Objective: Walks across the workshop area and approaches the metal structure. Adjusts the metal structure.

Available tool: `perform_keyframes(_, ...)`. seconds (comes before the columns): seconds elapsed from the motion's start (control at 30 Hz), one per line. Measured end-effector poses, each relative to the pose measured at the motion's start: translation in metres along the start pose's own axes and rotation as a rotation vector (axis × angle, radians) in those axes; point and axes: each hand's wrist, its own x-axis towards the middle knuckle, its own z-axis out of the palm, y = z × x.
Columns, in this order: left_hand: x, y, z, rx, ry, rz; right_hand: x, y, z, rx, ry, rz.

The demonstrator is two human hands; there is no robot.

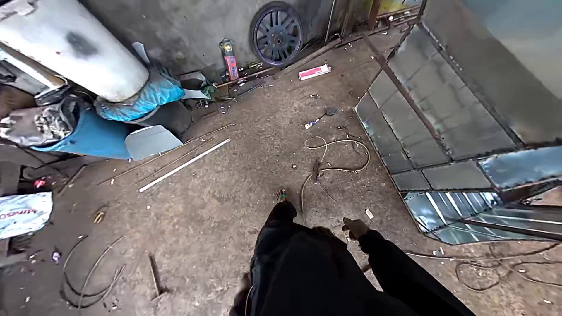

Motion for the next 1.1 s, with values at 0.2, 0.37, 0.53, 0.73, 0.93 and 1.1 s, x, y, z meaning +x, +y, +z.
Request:
perform_keyframes(0.2,0.043,0.317,-0.199,0.321,0.439,0.375,0.012,-0.121,-0.026,0.207,0.027,0.013)
perform_keyframes(0.37,0.034,0.569,-0.258,0.503,0.648,0.772,0.053,-0.214,-0.068,0.443,0.056,0.018)
perform_keyframes(0.53,0.032,0.765,-0.207,0.772,0.658,1.043,0.127,-0.293,-0.104,0.641,0.076,0.096)
perform_keyframes(0.73,0.030,0.935,-0.133,1.081,0.457,1.257,0.154,-0.414,-0.202,0.847,0.149,0.070)
perform_keyframes(0.93,0.011,1.073,-0.058,1.264,0.251,1.641,0.164,-0.503,-0.322,1.208,0.332,-0.089)
perform_keyframes(1.1,0.020,1.179,0.010,1.374,-0.032,1.897,0.190,-0.566,-0.365,1.565,0.499,-0.115)
